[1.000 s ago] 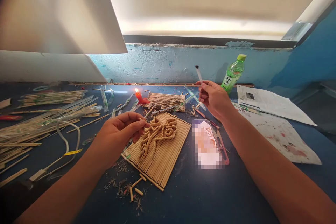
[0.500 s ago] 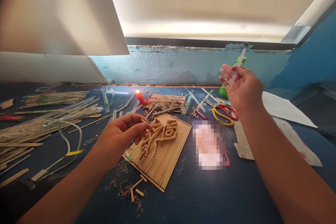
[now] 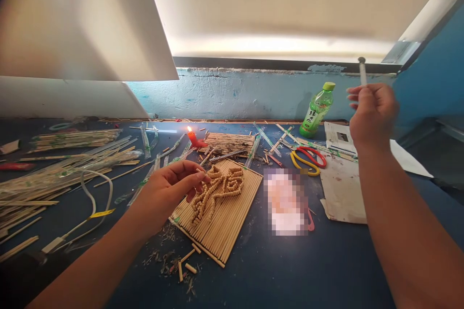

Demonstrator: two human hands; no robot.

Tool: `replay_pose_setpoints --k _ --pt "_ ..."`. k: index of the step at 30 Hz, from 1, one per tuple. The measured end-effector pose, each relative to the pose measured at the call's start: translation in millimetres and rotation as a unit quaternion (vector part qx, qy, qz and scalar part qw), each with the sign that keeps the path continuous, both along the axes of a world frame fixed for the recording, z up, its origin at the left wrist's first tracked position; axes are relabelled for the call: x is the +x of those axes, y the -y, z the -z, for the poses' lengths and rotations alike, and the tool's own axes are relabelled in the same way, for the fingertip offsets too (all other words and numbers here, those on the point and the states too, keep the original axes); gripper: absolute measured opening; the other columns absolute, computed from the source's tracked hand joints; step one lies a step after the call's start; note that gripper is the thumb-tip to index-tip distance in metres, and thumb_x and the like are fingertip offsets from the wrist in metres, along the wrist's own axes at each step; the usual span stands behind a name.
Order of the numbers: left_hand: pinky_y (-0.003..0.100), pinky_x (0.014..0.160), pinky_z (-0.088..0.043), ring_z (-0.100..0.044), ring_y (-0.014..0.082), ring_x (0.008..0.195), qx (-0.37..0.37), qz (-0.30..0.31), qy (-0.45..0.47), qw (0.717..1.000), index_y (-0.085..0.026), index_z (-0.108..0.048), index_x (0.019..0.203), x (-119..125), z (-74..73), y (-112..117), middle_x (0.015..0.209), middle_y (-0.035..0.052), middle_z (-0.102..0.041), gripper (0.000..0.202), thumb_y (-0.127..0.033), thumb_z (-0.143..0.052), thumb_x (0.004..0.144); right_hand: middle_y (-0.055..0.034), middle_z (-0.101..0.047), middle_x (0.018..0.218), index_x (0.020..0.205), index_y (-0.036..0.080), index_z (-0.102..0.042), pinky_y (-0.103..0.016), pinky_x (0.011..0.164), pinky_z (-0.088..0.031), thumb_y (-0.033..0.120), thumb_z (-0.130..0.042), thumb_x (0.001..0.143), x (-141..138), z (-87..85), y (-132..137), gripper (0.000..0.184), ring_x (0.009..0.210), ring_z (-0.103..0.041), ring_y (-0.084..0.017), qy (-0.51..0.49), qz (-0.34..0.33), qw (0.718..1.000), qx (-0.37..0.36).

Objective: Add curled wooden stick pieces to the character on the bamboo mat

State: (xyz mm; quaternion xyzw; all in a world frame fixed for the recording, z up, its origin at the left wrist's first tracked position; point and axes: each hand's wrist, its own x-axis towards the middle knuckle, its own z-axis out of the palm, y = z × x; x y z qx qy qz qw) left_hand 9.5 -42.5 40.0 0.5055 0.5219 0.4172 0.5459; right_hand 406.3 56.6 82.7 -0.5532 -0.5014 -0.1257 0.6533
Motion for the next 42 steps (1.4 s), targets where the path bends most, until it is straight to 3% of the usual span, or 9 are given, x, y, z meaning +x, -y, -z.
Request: replay_pose_setpoints --k 3,6,9,14,21,27,32,42 --pt "0.019 0.051 -0.044 -0.057 0.0101 0.060 0.008 0.000 0.005 1.000 -0.014 -0.063 0.084 -1.3 0.8 -1.3 0.078 0.0042 -0.071 0.017 -0.029 -0.071 0.082 -0.0028 -0.061 0.072 0.086 0.018 -0.062 -0.026 0.049 -0.040 0.019 -0.051 0.086 -9.5 8.0 -6.2 0.011 0.048 -0.048 -0.009 -0.103 -0.172 0.978 -0.058" --pt "0.019 0.051 -0.046 -0.058 0.0106 0.061 0.023 -0.001 0.012 1.000 -0.014 -0.065 0.085 -3.1 2.7 -1.8 0.084 0.0064 -0.073 0.017 -0.031 -0.069 0.084 0.0000 -0.055 0.070 0.090 0.019 -0.063 -0.025 0.045 -0.032 0.023 -0.056 0.086 -37.6 19.2 -6.8 0.008 0.047 -0.038 -0.007 -0.102 -0.262 0.949 -0.142" --pt "0.019 0.051 -0.047 -0.060 0.0118 0.063 0.042 -0.007 -0.003 0.999 -0.015 -0.068 0.086 -5.1 4.1 -0.8 0.082 0.0063 -0.074 0.018 -0.032 -0.072 0.082 -0.0012 -0.058 0.075 0.097 0.021 -0.061 -0.025 0.046 -0.033 0.029 -0.057 0.089 -71.4 29.4 -1.6 0.012 0.051 -0.042 -0.009 -0.071 -0.315 0.919 -0.227" --pt "0.019 0.053 -0.048 -0.063 0.0132 0.067 0.066 -0.007 -0.014 0.998 -0.018 -0.072 0.091 -5.2 3.6 2.5 0.082 0.0056 -0.074 0.018 -0.033 -0.072 0.082 -0.0034 -0.064 0.080 0.102 0.022 -0.053 -0.028 0.051 -0.036 0.032 -0.053 0.092 -119.8 40.3 3.4 0.014 0.055 -0.046 -0.012 0.015 -0.379 0.878 -0.291" --pt "0.020 0.052 -0.046 -0.062 0.0121 0.064 0.070 0.018 -0.035 0.997 -0.019 -0.074 0.093 3.4 0.9 11.9 0.081 0.0041 -0.076 0.018 -0.034 -0.071 0.083 -0.0062 -0.068 0.090 0.102 0.020 -0.055 -0.031 0.068 -0.043 0.026 -0.048 0.093 -179.4 45.4 -16.6 0.013 0.075 -0.059 -0.017 0.155 -0.409 0.850 -0.293" --pt "0.027 0.067 -0.052 -0.067 0.0171 0.077 0.098 0.037 -0.046 0.993 -0.020 -0.073 0.095 7.2 10.1 16.6 0.086 0.0054 -0.075 0.017 -0.034 -0.067 0.086 -0.0073 -0.069 0.090 0.103 0.020 -0.056 -0.033 0.071 -0.042 0.022 -0.044 0.092 -218.3 41.6 -36.3 0.017 0.076 -0.059 -0.018 0.257 -0.387 0.842 -0.275" --pt "0.031 0.067 -0.052 -0.065 0.0184 0.076 0.113 0.082 -0.077 0.987 -0.020 -0.071 0.092 11.0 15.3 21.4 0.084 0.0050 -0.072 0.019 -0.036 -0.062 0.089 -0.0094 -0.069 0.091 0.104 0.019 -0.056 -0.033 0.072 -0.042 0.019 -0.041 0.091 -239.4 44.8 -48.9 0.020 0.078 -0.059 -0.020 0.306 -0.377 0.832 -0.270" --pt "0.032 0.071 -0.053 -0.066 0.0184 0.078 0.121 0.068 -0.067 0.988 -0.021 -0.070 0.094 5.9 6.5 23.5 0.085 0.0036 -0.071 0.017 -0.035 -0.062 0.090 -0.0109 -0.069 0.090 0.105 0.017 -0.060 -0.032 0.070 -0.038 0.020 -0.041 0.092 -256.7 51.5 -63.2 0.023 0.075 -0.057 -0.020 0.354 -0.340 0.823 -0.286"
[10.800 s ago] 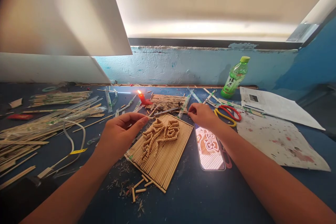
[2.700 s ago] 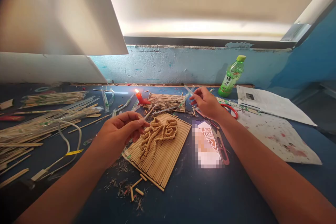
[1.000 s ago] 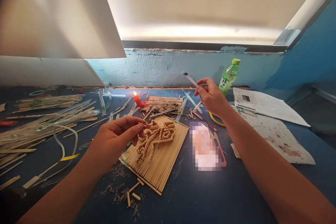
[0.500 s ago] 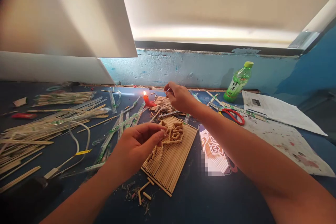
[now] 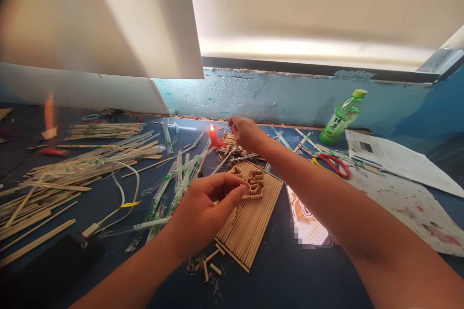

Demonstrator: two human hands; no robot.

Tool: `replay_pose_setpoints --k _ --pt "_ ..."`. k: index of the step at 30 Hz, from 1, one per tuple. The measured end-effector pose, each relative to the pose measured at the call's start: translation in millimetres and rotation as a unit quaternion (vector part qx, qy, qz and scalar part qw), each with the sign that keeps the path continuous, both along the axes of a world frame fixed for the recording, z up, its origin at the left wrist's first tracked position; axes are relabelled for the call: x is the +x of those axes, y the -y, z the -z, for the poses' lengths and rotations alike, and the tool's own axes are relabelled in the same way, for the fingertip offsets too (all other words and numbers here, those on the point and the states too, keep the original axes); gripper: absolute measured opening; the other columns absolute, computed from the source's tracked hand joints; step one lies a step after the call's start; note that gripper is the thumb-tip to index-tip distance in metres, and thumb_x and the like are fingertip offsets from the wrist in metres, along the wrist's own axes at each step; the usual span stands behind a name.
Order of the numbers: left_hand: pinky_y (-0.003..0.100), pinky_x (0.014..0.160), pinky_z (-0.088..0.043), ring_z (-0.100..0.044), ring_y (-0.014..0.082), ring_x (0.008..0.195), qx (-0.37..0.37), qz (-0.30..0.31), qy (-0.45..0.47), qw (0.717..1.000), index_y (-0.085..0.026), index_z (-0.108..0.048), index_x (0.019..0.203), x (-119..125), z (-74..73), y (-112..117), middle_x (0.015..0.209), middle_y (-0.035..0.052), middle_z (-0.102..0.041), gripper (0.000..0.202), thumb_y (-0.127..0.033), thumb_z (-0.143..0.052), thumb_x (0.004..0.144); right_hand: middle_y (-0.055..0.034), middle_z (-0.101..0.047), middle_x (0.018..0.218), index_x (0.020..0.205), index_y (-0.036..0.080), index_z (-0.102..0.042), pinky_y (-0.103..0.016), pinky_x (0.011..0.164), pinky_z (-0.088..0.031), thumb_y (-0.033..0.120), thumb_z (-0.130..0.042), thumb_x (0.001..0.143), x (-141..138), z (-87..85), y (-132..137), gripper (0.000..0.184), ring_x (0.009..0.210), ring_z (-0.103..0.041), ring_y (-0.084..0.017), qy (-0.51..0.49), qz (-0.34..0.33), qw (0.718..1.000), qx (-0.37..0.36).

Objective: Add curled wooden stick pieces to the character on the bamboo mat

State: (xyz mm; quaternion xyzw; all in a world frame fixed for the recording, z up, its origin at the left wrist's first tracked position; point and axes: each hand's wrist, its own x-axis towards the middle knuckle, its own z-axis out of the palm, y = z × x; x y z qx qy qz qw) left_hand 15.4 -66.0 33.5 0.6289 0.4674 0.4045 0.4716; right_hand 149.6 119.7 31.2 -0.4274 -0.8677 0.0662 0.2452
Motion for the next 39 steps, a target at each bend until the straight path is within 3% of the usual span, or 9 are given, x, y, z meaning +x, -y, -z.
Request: replay_pose_setpoints --k 5,14,39 --pt "0.034 0.078 -0.055 -0.068 0.0200 0.084 -0.010 -0.014 0.058 0.998 -0.019 -0.068 0.099 -2.7 -0.4 -4.3 0.092 0.0063 -0.072 0.017 -0.032 -0.063 0.089 -0.0104 -0.068 0.088 0.104 0.017 -0.060 -0.032 0.069 -0.038 0.021 -0.041 0.093 -1.6 -0.5 -2.2 0.023 0.075 -0.056 -0.020 0.004 -0.002 1.000 0.000" --pt "0.036 0.080 -0.057 -0.069 0.0206 0.087 -0.003 -0.015 0.080 0.997 -0.018 -0.066 0.101 -1.8 2.2 -4.4 0.094 0.0078 -0.072 0.017 -0.028 -0.064 0.088 -0.0103 -0.069 0.094 0.105 0.018 -0.059 -0.032 0.072 -0.039 0.022 -0.042 0.092 -4.2 -5.4 -3.0 0.022 0.080 -0.057 -0.021 0.004 -0.007 1.000 -0.014" --pt "0.036 0.082 -0.058 -0.070 0.0218 0.090 -0.009 0.001 0.071 0.997 -0.018 -0.068 0.102 -1.1 3.0 -4.2 0.097 0.0084 -0.073 0.019 -0.032 -0.063 0.089 -0.0104 -0.068 0.092 0.101 0.019 -0.060 -0.033 0.070 -0.039 0.022 -0.042 0.093 -3.1 -5.2 -5.9 0.019 0.078 -0.057 -0.021 -0.002 -0.011 1.000 -0.014"
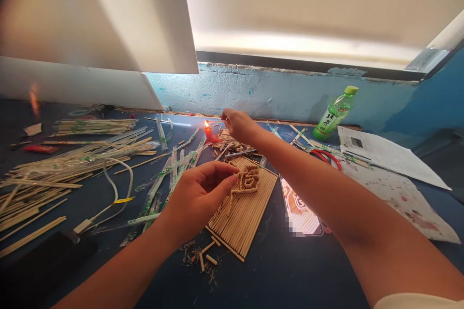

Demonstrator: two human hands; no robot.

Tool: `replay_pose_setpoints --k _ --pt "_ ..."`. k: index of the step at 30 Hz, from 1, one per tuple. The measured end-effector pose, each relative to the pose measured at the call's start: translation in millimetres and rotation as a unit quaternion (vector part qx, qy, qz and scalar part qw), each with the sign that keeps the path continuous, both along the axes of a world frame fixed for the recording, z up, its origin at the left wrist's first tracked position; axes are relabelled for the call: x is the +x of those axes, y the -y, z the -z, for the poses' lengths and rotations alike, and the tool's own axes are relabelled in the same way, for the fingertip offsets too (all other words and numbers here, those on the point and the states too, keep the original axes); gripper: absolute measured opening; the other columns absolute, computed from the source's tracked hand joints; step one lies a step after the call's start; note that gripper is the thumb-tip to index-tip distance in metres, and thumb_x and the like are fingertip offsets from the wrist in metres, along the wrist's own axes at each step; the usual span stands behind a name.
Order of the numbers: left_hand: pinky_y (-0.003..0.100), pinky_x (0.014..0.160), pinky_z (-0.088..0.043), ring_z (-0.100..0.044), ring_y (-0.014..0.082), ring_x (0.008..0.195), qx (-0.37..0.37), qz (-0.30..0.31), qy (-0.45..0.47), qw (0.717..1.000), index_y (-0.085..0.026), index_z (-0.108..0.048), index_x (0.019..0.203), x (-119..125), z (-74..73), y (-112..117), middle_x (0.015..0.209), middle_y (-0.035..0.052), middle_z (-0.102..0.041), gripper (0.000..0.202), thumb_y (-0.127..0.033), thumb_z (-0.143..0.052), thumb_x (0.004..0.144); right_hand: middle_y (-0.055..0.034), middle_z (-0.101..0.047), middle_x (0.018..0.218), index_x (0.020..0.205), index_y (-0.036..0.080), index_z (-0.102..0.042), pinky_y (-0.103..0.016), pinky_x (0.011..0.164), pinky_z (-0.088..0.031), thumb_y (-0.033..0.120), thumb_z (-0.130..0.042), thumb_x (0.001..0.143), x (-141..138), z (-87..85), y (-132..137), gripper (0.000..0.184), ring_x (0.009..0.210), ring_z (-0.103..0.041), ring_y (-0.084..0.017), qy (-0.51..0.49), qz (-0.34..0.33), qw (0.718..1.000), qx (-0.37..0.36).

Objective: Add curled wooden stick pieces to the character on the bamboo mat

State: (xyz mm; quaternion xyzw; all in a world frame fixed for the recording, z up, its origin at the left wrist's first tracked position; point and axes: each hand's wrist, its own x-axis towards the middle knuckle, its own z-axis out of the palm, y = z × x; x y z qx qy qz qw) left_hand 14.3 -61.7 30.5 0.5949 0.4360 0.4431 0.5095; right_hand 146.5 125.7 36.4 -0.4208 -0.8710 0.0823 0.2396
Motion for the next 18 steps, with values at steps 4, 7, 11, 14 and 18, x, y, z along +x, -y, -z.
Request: replay_pose_setpoints --k 4,7,11,14,18 --pt "0.036 0.081 -0.057 -0.069 0.0219 0.090 -0.002 0.001 -0.003 1.000 -0.018 -0.068 0.102 0.0 -0.6 -0.4 0.097 0.0089 -0.073 0.019 -0.031 -0.063 0.089 -0.0112 -0.069 0.094 0.100 0.018 -0.060 -0.034 0.072 -0.040 0.020 -0.043 0.092 -0.2 -0.6 0.5 0.019 0.080 -0.058 -0.021 0.000 0.003 1.000 0.001" --pt "0.036 0.080 -0.057 -0.069 0.0214 0.089 -0.001 0.005 -0.009 1.000 -0.018 -0.068 0.102 -0.4 -0.5 -0.5 0.096 0.0085 -0.073 0.019 -0.031 -0.062 0.089 -0.0116 -0.069 0.094 0.101 0.018 -0.060 -0.034 0.072 -0.041 0.020 -0.042 0.092 0.3 -0.3 0.1 0.020 0.080 -0.058 -0.022 -0.002 0.003 1.000 0.002" --pt "0.036 0.081 -0.057 -0.069 0.0210 0.088 0.005 0.002 -0.018 1.000 -0.019 -0.068 0.101 -0.9 -0.1 -0.4 0.095 0.0078 -0.073 0.018 -0.031 -0.061 0.090 -0.0109 -0.069 0.095 0.102 0.019 -0.060 -0.033 0.072 -0.041 0.019 -0.041 0.092 1.0 0.1 0.4 0.021 0.080 -0.058 -0.021 -0.004 0.002 1.000 0.000" --pt "0.035 0.080 -0.057 -0.069 0.0208 0.087 0.005 0.001 -0.020 1.000 -0.019 -0.068 0.100 -1.0 0.3 -0.2 0.094 0.0076 -0.073 0.018 -0.031 -0.062 0.089 -0.0110 -0.069 0.095 0.102 0.018 -0.060 -0.033 0.073 -0.041 0.020 -0.042 0.092 1.1 0.0 0.8 0.022 0.080 -0.058 -0.020 -0.005 0.001 1.000 -0.003" --pt "0.035 0.080 -0.057 -0.069 0.0207 0.087 0.009 0.002 -0.016 1.000 -0.019 -0.068 0.100 -1.0 0.7 -0.3 0.094 0.0072 -0.073 0.018 -0.032 -0.061 0.090 -0.0103 -0.068 0.092 0.102 0.018 -0.061 -0.034 0.071 -0.039 0.022 -0.043 0.092 0.0 1.6 0.3 0.021 0.078 -0.057 -0.020 -0.005 0.002 1.000 -0.008"
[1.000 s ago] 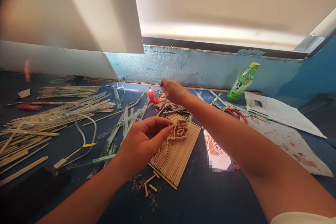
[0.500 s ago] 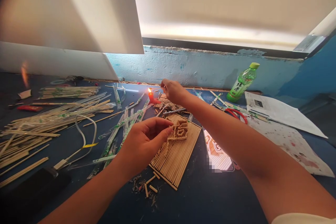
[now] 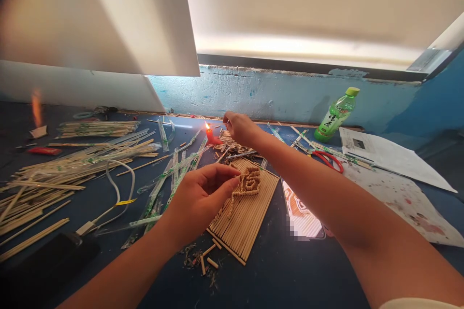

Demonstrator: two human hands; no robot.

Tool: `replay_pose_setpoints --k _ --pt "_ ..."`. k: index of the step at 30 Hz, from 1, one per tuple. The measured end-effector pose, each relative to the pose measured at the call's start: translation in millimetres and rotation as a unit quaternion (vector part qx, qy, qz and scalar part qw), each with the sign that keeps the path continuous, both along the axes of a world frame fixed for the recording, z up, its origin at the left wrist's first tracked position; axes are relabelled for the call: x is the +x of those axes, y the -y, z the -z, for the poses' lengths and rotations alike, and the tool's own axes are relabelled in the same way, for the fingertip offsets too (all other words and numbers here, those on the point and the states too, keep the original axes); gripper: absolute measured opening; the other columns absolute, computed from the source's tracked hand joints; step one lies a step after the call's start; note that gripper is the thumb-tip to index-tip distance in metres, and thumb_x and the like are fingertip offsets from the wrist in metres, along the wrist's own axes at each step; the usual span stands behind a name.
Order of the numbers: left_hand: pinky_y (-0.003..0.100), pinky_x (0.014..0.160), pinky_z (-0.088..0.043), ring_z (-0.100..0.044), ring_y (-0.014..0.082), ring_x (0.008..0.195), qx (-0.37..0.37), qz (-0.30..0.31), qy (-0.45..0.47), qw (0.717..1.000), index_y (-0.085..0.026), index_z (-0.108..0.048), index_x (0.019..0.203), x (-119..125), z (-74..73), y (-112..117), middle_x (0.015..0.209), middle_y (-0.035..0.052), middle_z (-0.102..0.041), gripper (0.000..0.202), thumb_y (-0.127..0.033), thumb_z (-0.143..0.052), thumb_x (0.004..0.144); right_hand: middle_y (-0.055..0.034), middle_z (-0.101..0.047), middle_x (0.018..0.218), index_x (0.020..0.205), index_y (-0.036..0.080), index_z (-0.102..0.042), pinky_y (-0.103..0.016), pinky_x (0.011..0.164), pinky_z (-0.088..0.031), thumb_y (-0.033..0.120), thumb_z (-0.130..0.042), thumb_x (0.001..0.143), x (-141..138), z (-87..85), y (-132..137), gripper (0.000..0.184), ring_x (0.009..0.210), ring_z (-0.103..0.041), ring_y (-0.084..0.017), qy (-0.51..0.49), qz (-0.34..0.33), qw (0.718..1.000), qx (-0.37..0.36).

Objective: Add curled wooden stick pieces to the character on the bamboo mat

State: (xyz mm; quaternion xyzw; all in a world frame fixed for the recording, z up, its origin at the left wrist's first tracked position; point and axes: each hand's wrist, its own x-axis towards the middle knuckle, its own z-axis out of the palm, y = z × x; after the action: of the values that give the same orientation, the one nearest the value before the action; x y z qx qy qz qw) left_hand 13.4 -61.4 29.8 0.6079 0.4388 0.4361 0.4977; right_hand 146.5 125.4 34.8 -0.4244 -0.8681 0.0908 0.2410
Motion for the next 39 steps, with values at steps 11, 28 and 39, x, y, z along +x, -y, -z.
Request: replay_pose_setpoints --k 11,28,39 --pt "0.033 0.072 -0.054 -0.068 0.0204 0.081 0.000 0.002 -0.055 0.998 -0.019 -0.072 0.094 -4.4 -8.5 -1.2 0.090 0.0058 -0.074 0.016 -0.032 -0.065 0.087 -0.0082 -0.070 0.087 0.100 0.019 -0.059 -0.032 0.065 -0.039 0.022 -0.046 0.090 9.8 3.0 13.6 0.017 0.066 -0.054 -0.017 -0.069 0.029 0.996 -0.045" --pt "0.024 0.056 -0.047 -0.062 0.0143 0.064 0.049 -0.160 -0.085 0.982 -0.021 -0.075 0.088 -17.7 -8.4 -18.3 0.075 0.0026 -0.073 0.021 -0.039 -0.076 0.077 0.0008 -0.060 0.079 0.106 0.021 -0.049 -0.026 0.048 -0.021 0.030 -0.051 0.097 98.4 33.1 149.3 0.014 0.052 -0.034 -0.007 -0.383 -0.012 0.815 -0.435" --pt "0.019 0.055 -0.045 -0.059 0.0103 0.061 0.043 -0.178 -0.035 0.982 -0.022 -0.078 0.088 -11.2 0.3 -18.8 0.071 0.0003 -0.073 0.018 -0.035 -0.080 0.075 0.0009 -0.057 0.080 0.105 0.020 -0.053 -0.026 0.051 -0.025 0.034 -0.048 0.099 88.7 24.3 159.9 0.016 0.057 -0.037 -0.008 -0.339 -0.038 0.832 -0.437"
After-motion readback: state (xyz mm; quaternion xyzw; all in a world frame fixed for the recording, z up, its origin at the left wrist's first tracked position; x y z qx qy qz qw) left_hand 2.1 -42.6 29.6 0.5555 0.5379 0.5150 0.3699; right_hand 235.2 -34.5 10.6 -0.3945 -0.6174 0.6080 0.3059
